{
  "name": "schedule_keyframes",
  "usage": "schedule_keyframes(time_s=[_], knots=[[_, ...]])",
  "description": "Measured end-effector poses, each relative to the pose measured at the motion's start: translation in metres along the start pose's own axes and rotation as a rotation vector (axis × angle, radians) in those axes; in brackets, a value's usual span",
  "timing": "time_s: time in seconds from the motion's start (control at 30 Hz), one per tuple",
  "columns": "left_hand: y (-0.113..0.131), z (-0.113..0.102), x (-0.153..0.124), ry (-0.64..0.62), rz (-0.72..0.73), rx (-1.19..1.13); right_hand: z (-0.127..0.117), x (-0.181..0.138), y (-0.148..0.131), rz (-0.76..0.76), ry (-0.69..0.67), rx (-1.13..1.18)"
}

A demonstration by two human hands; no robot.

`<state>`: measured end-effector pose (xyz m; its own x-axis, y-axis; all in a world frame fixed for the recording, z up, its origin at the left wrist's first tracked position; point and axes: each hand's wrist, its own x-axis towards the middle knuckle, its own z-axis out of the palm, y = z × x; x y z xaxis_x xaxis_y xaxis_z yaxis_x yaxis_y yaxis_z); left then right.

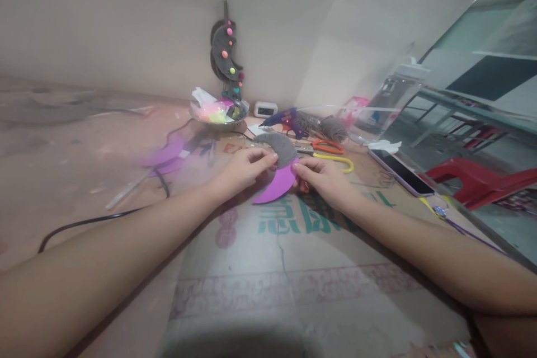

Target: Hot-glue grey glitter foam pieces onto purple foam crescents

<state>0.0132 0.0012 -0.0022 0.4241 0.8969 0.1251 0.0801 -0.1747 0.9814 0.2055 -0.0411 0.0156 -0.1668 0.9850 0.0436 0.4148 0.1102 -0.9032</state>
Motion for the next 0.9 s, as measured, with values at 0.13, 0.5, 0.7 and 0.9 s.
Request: schedule_keyframes(time_s=[0.13,0.5,0.7,0.9], knots=[[0.002,-0.003,0.0,-0.03,0.031,0.124,0.001,0.0,0.002,0.0,-0.019,0.019],[0.001,0.001,0.0,0.001,0.117,0.193,0.01,0.003,0.008,0.041,-0.002,0.23],[0.002,0.001,-0.003,-0.016,0.124,0.218,0.013,0.001,0.005,0.098,0.008,0.22],[0.002,0.001,-0.002,-0.018,0.117,0.199,0.012,0.002,0.009,0.054,0.014,0.232]])
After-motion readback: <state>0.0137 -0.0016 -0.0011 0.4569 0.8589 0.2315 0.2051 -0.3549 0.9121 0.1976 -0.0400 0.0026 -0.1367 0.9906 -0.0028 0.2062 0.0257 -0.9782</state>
